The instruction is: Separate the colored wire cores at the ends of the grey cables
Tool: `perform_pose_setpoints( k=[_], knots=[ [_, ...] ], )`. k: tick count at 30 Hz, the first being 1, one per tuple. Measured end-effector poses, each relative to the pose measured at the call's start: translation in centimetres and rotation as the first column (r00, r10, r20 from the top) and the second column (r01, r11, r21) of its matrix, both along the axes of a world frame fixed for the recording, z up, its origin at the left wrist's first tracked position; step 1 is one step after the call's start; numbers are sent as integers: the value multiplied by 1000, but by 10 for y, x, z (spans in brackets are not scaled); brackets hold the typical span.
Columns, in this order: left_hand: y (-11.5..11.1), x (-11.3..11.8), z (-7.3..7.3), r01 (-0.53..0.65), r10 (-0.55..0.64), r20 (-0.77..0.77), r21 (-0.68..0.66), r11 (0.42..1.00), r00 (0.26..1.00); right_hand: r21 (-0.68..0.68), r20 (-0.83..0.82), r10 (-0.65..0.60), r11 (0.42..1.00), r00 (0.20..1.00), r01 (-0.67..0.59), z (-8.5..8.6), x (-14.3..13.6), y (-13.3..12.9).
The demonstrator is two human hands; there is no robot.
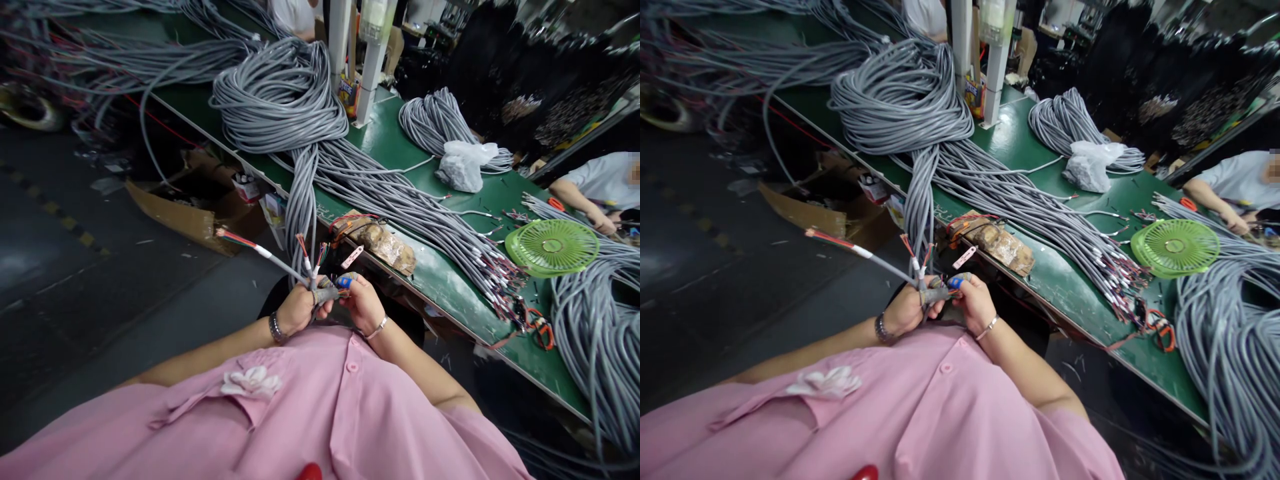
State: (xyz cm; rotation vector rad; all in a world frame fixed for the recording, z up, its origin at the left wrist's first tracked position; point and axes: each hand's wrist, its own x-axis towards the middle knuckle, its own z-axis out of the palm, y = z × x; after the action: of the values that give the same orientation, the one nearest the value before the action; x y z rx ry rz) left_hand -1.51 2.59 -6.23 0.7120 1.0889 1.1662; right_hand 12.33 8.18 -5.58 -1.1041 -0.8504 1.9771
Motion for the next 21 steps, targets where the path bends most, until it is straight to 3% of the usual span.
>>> perform_pose_setpoints(
  k=[4,10,13,21],
  knots=[
    [-2,2,6,-41,40,68,11,999,997,-107,-125,-106,990,986,93,1,4,14],
    [11,5,25,-77,79,169,-19,997,982,-52,-162,67,996,985,-76,10,3,31],
    [19,10,32,-91,95,223,-29,995,970,-11,-139,67,998,988,-69,16,-3,36],
    [27,16,27,-130,138,210,-52,990,968,-5,-151,-12,1000,988,11,19,-3,39]
  ],
)
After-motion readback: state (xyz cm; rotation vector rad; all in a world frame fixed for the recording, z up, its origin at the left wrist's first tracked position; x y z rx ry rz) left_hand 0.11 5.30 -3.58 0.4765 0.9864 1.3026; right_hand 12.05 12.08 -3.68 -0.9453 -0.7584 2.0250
